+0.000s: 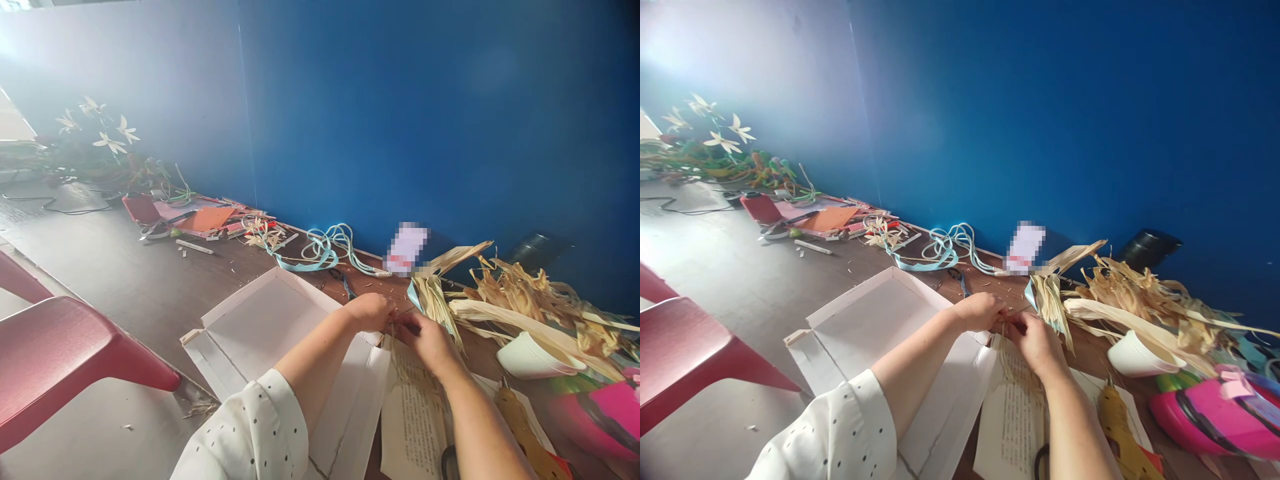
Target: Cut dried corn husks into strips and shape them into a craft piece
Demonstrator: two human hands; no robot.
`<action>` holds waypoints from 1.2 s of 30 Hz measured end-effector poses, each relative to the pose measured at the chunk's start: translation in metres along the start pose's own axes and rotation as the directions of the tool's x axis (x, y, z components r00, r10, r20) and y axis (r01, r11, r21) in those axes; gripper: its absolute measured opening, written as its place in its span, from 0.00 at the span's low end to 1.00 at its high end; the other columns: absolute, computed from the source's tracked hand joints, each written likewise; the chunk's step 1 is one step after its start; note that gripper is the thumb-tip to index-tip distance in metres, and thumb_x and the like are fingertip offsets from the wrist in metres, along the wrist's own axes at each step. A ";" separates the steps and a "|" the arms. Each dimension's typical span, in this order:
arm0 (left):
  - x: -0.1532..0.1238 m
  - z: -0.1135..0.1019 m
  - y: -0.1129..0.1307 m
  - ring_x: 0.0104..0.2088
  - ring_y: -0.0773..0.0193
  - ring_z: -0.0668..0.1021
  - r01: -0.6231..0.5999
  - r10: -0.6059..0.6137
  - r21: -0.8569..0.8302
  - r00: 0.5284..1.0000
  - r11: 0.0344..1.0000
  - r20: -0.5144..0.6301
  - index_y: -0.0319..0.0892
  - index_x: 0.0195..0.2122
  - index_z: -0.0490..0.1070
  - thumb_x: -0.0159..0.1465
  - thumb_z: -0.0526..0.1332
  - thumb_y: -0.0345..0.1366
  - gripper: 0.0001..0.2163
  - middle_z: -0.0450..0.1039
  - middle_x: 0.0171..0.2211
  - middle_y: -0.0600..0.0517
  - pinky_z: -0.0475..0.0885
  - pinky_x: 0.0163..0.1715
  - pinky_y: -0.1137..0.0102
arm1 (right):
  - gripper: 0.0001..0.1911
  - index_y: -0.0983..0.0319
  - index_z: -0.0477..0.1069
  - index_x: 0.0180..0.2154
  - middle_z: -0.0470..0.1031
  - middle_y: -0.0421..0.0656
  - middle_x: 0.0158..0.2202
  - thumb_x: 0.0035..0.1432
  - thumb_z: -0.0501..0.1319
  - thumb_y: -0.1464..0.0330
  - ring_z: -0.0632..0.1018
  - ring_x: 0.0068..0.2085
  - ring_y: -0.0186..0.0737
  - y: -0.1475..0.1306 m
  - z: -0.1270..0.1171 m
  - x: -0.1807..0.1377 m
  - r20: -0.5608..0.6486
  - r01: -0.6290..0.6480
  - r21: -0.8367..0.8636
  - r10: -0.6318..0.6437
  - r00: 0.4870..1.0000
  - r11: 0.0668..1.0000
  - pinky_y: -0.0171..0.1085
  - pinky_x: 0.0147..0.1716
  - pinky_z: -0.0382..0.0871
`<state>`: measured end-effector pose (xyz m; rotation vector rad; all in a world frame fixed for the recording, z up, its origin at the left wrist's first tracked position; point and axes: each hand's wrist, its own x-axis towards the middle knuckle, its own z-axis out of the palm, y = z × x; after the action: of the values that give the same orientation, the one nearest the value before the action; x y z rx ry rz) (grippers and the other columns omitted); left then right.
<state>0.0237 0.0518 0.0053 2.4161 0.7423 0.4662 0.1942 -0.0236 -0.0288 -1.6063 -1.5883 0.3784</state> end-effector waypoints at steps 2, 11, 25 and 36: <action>0.000 0.000 0.000 0.33 0.57 0.77 0.015 -0.015 -0.001 1.000 1.000 0.008 0.41 0.26 0.76 0.54 0.62 0.24 0.06 0.76 0.28 0.48 0.72 0.40 0.66 | 0.02 0.52 0.79 0.25 0.81 0.43 0.24 0.45 0.67 0.64 0.79 0.25 0.50 0.000 0.000 0.000 0.038 -0.005 -0.004 0.005 0.999 1.000 0.45 0.26 0.73; -0.002 -0.003 -0.002 0.37 0.59 0.77 0.094 -0.099 -0.096 0.994 0.991 -0.054 0.40 0.33 0.78 0.59 0.60 0.30 0.07 0.78 0.32 0.48 0.72 0.41 0.68 | 0.07 0.55 0.77 0.28 0.81 0.42 0.27 0.52 0.64 0.59 0.80 0.29 0.48 -0.005 -0.005 -0.001 0.035 -0.042 0.007 0.042 0.999 0.999 0.44 0.31 0.72; -0.003 -0.008 -0.005 0.28 0.65 0.78 0.250 -0.240 -0.502 0.967 0.828 0.086 0.37 0.36 0.77 0.61 0.61 0.35 0.08 0.78 0.29 0.51 0.75 0.31 0.71 | 0.11 0.55 0.76 0.32 0.79 0.40 0.27 0.54 0.63 0.55 0.79 0.29 0.46 -0.013 -0.008 -0.002 -0.008 -0.049 0.035 0.049 0.999 0.998 0.43 0.32 0.71; -0.006 -0.017 -0.004 0.28 0.65 0.77 0.248 -0.204 -0.404 0.967 0.880 0.149 0.37 0.34 0.77 0.59 0.61 0.34 0.07 0.77 0.26 0.52 0.69 0.28 0.75 | 0.08 0.56 0.73 0.33 0.78 0.42 0.30 0.55 0.63 0.59 0.77 0.32 0.46 -0.003 -0.005 -0.002 0.037 0.018 0.041 -0.019 0.999 0.999 0.43 0.34 0.71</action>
<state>0.0094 0.0576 0.0152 1.9080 0.7783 0.3601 0.1956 -0.0271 -0.0241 -1.5612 -1.6128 0.4308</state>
